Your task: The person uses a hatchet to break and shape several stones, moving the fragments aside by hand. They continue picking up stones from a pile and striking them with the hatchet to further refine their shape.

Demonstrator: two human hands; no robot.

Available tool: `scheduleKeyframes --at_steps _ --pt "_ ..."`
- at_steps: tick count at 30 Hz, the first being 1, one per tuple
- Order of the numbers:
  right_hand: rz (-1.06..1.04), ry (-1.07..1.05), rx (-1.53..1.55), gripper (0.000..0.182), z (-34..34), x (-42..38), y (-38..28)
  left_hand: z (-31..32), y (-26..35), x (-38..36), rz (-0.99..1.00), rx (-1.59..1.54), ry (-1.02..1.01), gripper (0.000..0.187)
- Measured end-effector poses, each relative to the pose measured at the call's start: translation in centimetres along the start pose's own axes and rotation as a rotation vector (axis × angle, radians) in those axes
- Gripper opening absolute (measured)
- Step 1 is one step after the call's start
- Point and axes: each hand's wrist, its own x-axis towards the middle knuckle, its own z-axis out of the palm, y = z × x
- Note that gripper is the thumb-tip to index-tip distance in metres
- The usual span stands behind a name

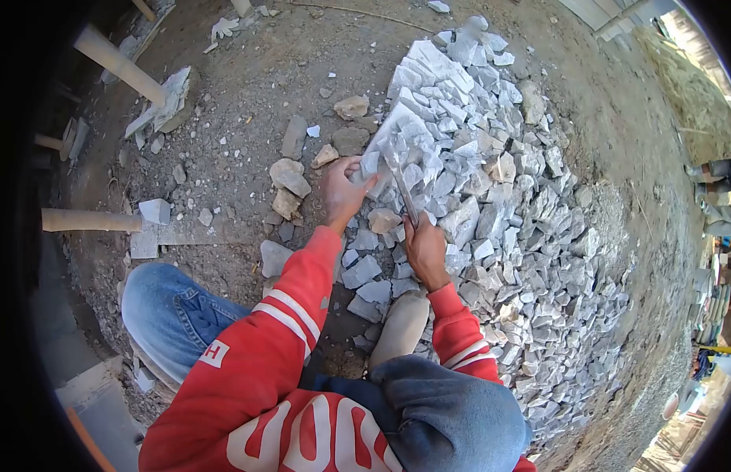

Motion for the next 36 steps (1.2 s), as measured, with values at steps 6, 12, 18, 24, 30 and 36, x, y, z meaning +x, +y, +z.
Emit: scheduleKeyframes --at_steps 6,12,18,24,30,36 --pt "0.208 0.062 0.555 0.047 -8.7 0.0 -5.5 0.1 -1.0 1.9 0.157 -0.044 -0.114 0.041" --pt "-0.177 0.317 1.074 0.039 -12.0 -0.9 -10.2 0.0 -2.1 2.1 -0.056 -0.344 0.015 0.036" --pt "0.078 -0.256 0.173 0.043 -1.2 -1.5 -1.0 -0.7 -1.9 0.9 -0.078 -0.251 -0.054 0.037" --pt "0.234 -0.149 0.391 0.047 -2.0 -2.9 -2.2 -0.4 -0.2 0.9 0.216 -0.072 -0.023 0.026" --pt "0.294 -0.257 0.442 0.045 -5.4 1.6 -1.1 1.4 1.6 -1.1 0.227 -0.081 -0.146 0.031" --pt "0.327 0.115 0.336 0.036 -4.0 3.6 0.4 1.4 4.5 -1.2 0.116 0.517 -0.153 0.097"
